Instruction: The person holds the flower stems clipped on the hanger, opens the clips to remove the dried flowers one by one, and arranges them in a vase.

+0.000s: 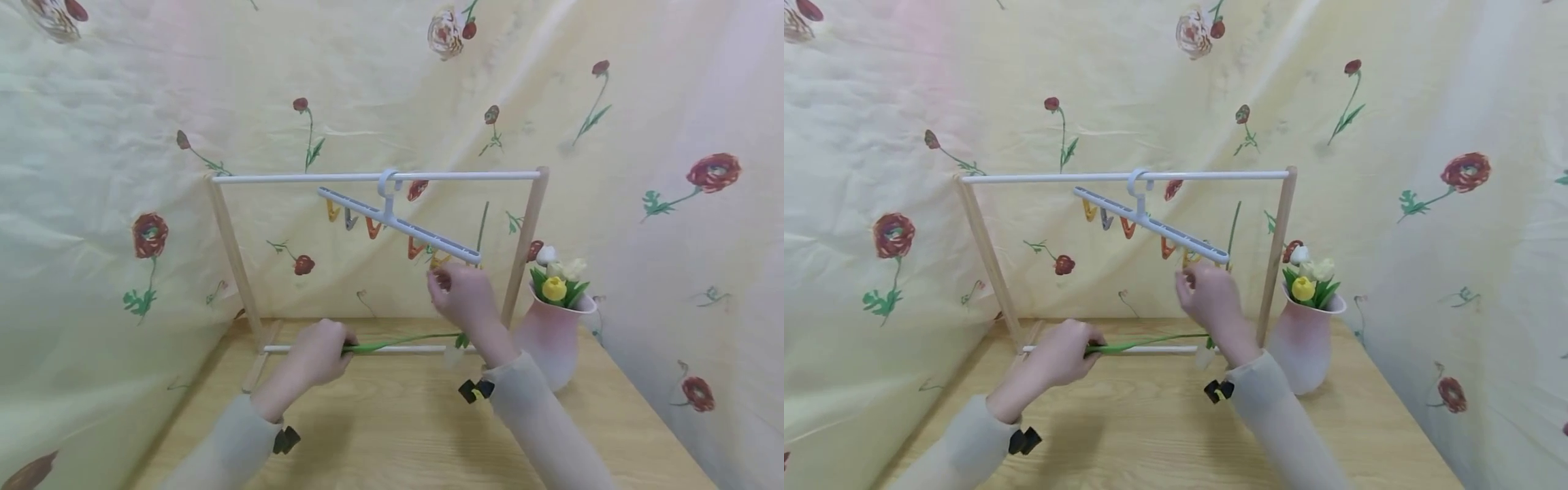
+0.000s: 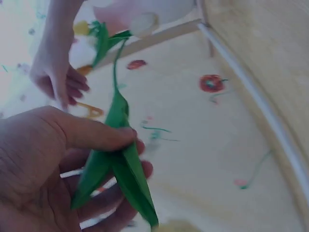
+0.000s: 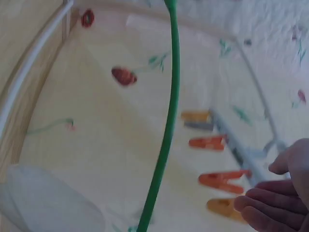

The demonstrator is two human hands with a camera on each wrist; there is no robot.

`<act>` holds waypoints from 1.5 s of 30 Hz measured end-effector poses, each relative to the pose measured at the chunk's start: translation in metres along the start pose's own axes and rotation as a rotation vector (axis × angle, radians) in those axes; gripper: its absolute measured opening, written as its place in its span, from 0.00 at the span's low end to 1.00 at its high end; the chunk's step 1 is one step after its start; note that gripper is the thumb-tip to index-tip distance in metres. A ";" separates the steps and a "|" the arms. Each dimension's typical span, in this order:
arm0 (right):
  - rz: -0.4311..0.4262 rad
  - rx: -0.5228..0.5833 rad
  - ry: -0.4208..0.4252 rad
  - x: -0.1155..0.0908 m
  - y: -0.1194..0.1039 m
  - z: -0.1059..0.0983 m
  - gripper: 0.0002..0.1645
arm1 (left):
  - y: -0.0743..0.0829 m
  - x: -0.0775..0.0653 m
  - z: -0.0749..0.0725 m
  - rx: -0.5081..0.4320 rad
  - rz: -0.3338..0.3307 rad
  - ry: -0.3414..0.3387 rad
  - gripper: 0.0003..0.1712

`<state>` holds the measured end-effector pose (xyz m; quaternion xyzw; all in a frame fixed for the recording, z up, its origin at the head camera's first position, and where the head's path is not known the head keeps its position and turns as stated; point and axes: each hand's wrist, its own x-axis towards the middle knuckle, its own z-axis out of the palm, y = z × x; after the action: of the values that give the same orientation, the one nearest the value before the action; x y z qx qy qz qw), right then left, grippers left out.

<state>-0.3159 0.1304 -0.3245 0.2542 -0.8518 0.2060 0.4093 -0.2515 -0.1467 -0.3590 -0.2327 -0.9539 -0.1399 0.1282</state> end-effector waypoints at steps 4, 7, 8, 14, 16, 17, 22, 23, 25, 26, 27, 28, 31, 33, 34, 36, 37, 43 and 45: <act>-0.270 0.138 -0.119 -0.009 -0.031 -0.006 0.09 | 0.014 -0.017 -0.016 0.125 0.038 0.133 0.08; -0.456 0.159 -0.146 -0.016 -0.055 -0.009 0.15 | 0.024 -0.026 -0.027 0.242 0.084 0.274 0.07; -0.506 0.153 -0.141 -0.018 -0.062 -0.010 0.16 | 0.028 -0.028 -0.031 0.273 0.100 0.320 0.07; -0.626 0.104 -0.082 -0.023 -0.083 -0.014 0.15 | 0.042 -0.034 -0.044 0.332 0.191 0.490 0.09; -0.621 0.096 -0.072 -0.024 -0.085 -0.014 0.13 | 0.044 -0.034 -0.046 0.328 0.215 0.517 0.09; -0.618 0.094 -0.069 -0.023 -0.085 -0.015 0.13 | 0.045 -0.034 -0.047 0.325 0.227 0.530 0.10; -0.642 0.058 -0.031 -0.020 -0.086 -0.019 0.09 | 0.043 -0.032 -0.047 0.299 0.286 0.622 0.12; -0.650 0.048 -0.013 -0.018 -0.086 -0.020 0.09 | 0.041 -0.031 -0.047 0.288 0.294 0.639 0.13; -0.661 0.024 0.024 -0.015 -0.084 -0.024 0.10 | 0.038 -0.030 -0.049 0.258 0.299 0.675 0.15; -0.662 0.014 0.041 -0.014 -0.083 -0.026 0.11 | 0.035 -0.030 -0.049 0.236 0.297 0.688 0.16; -0.660 0.004 0.056 -0.012 -0.081 -0.029 0.11 | 0.032 -0.029 -0.050 0.210 0.292 0.701 0.18; -0.657 -0.007 0.069 -0.010 -0.079 -0.032 0.11 | 0.029 -0.028 -0.051 0.179 0.286 0.713 0.20; -0.638 -0.028 0.086 -0.004 -0.070 -0.042 0.11 | 0.018 -0.024 -0.051 0.096 0.261 0.753 0.24; -0.622 -0.046 0.093 -0.001 -0.063 -0.050 0.11 | 0.011 -0.021 -0.049 0.036 0.230 0.779 0.28; -0.614 -0.052 0.099 0.001 -0.060 -0.053 0.12 | 0.008 -0.019 -0.047 0.008 0.210 0.788 0.29; -0.603 -0.061 0.118 0.004 -0.054 -0.060 0.12 | 0.002 -0.016 -0.042 -0.048 0.169 0.802 0.29; -0.597 -0.063 0.126 0.005 -0.051 -0.063 0.13 | 0.000 -0.015 -0.039 -0.081 0.153 0.806 0.30; -0.565 -0.064 0.170 0.009 -0.040 -0.077 0.14 | -0.007 -0.004 -0.016 -0.274 0.137 0.780 0.25; -0.550 -0.076 0.173 0.009 -0.038 -0.081 0.14 | -0.006 -0.001 -0.008 -0.322 0.138 0.759 0.23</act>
<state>-0.2504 0.1433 -0.2646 0.4415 -0.7198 0.0763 0.5302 -0.2523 -0.1545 -0.3526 -0.2451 -0.7872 -0.3540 0.4415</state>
